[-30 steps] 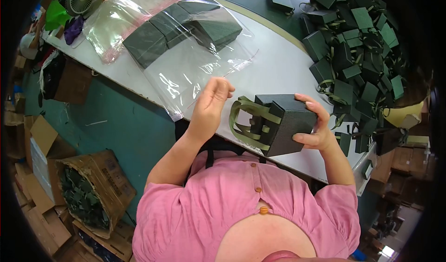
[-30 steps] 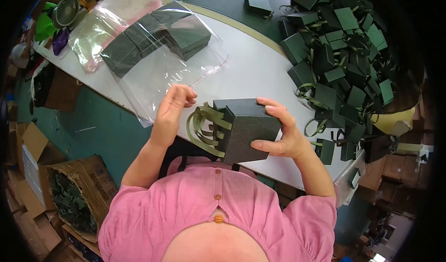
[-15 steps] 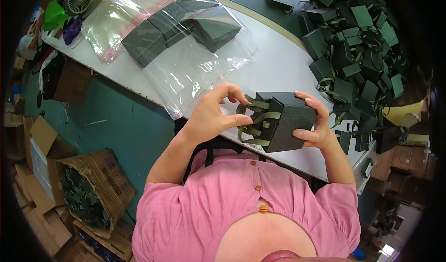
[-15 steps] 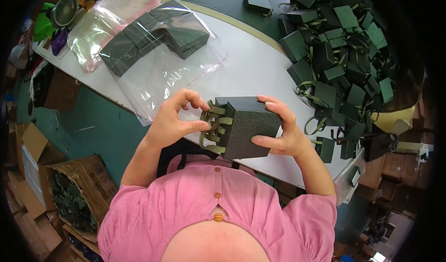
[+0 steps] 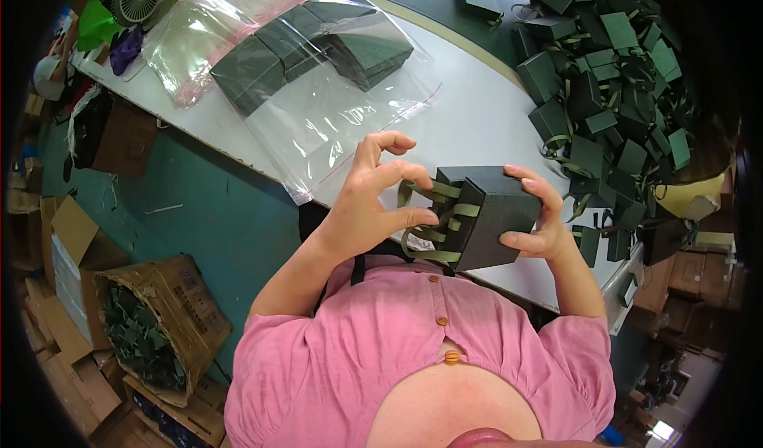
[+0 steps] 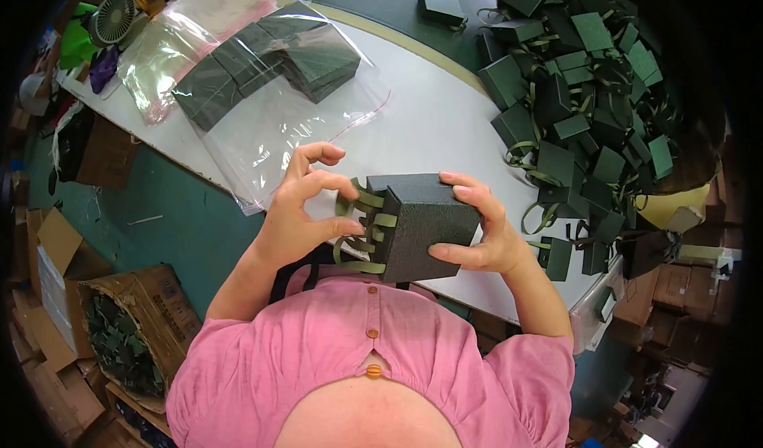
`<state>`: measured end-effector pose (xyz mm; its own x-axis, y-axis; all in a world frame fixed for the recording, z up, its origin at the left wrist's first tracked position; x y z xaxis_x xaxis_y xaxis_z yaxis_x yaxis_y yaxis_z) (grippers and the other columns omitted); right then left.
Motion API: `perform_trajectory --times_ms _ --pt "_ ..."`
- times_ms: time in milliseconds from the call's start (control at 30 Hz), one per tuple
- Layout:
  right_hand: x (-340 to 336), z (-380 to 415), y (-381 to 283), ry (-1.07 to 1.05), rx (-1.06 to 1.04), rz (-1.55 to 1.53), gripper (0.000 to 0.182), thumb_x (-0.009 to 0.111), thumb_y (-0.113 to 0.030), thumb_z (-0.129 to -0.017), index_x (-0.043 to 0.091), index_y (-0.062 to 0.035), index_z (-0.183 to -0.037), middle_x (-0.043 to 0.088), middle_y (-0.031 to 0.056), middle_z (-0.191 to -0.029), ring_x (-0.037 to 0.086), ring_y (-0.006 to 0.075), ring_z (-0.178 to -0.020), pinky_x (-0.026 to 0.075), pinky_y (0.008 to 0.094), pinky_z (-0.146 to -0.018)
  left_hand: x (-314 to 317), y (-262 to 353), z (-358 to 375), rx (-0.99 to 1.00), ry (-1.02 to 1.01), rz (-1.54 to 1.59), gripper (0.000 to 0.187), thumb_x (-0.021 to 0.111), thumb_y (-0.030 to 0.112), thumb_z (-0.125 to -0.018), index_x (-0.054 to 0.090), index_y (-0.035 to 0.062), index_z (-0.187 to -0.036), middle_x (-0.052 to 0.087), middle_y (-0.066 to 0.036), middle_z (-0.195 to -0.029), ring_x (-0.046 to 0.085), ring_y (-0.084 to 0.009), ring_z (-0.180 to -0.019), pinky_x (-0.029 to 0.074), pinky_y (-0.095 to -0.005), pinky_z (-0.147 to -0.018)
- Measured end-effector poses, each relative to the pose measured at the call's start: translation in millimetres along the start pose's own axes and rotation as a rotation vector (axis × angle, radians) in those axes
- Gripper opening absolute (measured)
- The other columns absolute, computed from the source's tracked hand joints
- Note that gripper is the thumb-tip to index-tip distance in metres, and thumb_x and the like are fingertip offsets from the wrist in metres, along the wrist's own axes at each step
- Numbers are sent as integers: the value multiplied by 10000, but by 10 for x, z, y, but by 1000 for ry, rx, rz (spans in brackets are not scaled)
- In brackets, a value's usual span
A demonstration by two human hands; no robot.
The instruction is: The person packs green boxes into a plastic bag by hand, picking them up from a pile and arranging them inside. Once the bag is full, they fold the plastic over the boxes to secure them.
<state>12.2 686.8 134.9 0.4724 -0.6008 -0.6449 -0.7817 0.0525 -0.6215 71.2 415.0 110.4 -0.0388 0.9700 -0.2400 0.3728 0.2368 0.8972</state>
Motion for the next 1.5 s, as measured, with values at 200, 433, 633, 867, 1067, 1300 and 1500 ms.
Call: perform_trajectory --times_ms 200,433,633,867,1067,1300,1500 --pt "10 15 6 -4 23 -27 1022 949 -108 -640 390 -138 -1495 503 240 -1475 526 353 -1339 419 453 -1098 15 -9 -7 -53 -26 -63 440 966 193 -617 737 101 -982 520 -126 -1356 474 -302 -1320 384 -431 -1102" --pt "39 28 21 12 95 -162 1018 954 -95 -638 400 -142 -1490 488 229 -1491 523 347 -1342 426 448 -1093 79 -74 7 -89 -172 -5 248 856 180 -789 704 58 -941 536 -97 -1288 492 -260 -1225 395 -391 -1051" --pt "72 1 1 -15 118 -166 981 953 -101 -658 419 -143 -1480 482 228 -1482 521 353 -1341 449 447 -1078 157 -230 31 -297 -228 416 84 767 76 -878 707 29 -914 553 -55 -1207 550 -168 -1093 425 -327 -978" --pt "74 -67 -146 -81 -139 22 631 913 -99 -699 664 -260 -1256 349 200 -1487 500 487 -1319 490 534 -1053 117 -216 79 -362 -312 231 77 699 1 -914 746 13 -974 575 -57 -1213 572 -184 -1122 454 -322 -983" --pt "50 13 -103 -107 -68 30 551 901 -108 -711 708 -256 -1206 342 188 -1487 496 484 -1324 500 525 -1051 -17 -230 135 -466 -361 164 113 724 50 -896 744 -7 -992 602 -84 -1264 610 -211 -1139 466 -345 -989" --pt "6 51 -125 -187 -67 113 553 911 -107 -696 711 -242 -1193 338 193 -1487 503 481 -1320 497 524 -1058 -285 -224 115 -275 -454 476 347 689 130 -917 685 -55 -1211 640 -126 -1314 586 -212 -1229 443 -369 -1044" --pt "5 -82 -163 -27 -90 -12 566 920 -114 -688 697 -237 -1194 338 208 -1472 514 481 -1310 493 532 -1075 -32 -325 11 -359 -397 412 341 624 195 -1011 647 -14 -1279 693 -84 -1160 616 -147 -1089 473 -316 -984"
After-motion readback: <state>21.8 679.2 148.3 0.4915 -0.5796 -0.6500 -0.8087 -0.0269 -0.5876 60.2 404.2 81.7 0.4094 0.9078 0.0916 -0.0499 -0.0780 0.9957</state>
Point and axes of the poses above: each hand's wrist, its own z-axis away from the middle knuckle, its own x-axis out of the palm, y = z × x, the point moved 5 cm from there along -z, towards the middle knuckle
